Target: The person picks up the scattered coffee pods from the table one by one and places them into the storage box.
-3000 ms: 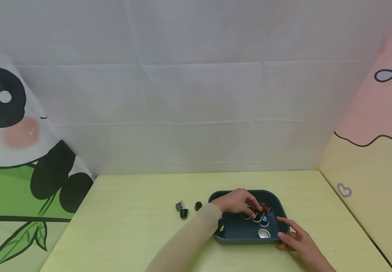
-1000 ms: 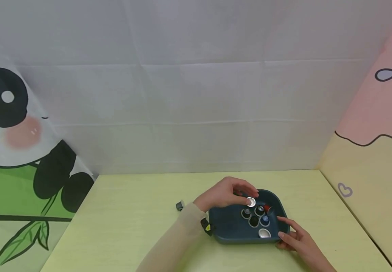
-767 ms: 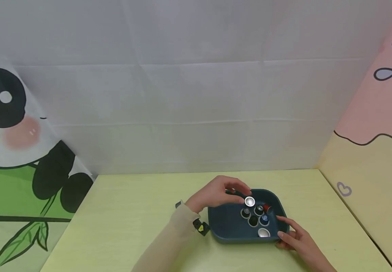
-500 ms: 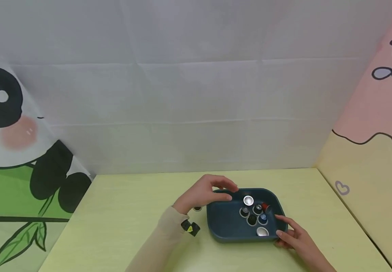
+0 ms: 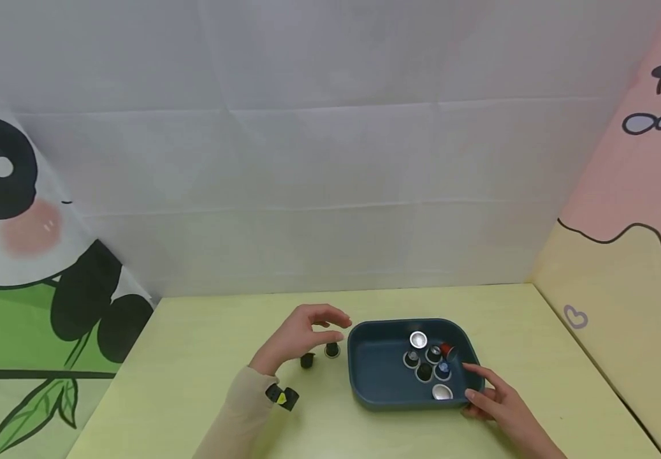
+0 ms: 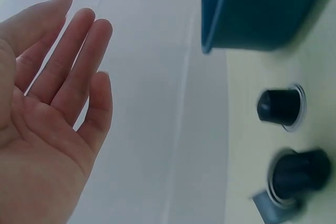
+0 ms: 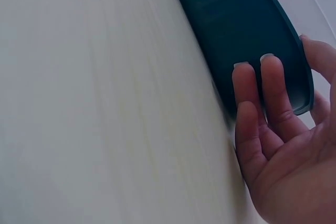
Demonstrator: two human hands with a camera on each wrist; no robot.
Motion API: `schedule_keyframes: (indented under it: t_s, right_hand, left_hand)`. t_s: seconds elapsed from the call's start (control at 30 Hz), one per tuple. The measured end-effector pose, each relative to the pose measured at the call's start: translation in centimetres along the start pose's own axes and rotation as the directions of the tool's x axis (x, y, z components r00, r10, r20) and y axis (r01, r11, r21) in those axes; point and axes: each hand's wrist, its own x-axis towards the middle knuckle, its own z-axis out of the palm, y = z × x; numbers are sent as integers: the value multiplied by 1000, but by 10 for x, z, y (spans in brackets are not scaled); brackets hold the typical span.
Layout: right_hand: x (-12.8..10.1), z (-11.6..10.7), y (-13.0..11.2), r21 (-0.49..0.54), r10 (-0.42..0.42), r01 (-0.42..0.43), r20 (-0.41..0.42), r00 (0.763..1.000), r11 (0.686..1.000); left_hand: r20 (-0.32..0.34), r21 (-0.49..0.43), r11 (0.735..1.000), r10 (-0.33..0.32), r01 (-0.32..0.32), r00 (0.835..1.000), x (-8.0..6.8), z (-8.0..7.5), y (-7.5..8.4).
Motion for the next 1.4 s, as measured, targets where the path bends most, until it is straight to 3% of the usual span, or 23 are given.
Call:
schedule_keyframes:
  t_s: [0.37,0.73,0.87,1.07,1.4]
  right_hand:
    - [-1,1,-1,13,10,-10,0,1000,1000]
    - [-1,0,2,-3,23,-23,-14,1000,1000]
    - [0,0,2,-1,13,-13,-8,1000,1000]
    - [-1,0,2,5,-7,7,-6,1000,1000]
    - [-1,1,0,-15,-11,11,-5,1000,1000]
  left_hand:
    - [-71,35,995,-87,90,994,-36,-15,-41]
    - [-102,-5,986,-168,168,980,-54,-10,-66]
    - [-110,-29,980,-201,199,973,-60,-7,-69]
    - [-105,27,979,-198,202,975,-65,-3,-76]
    - [-26,79,975,-206,207,978,-72,0,-80]
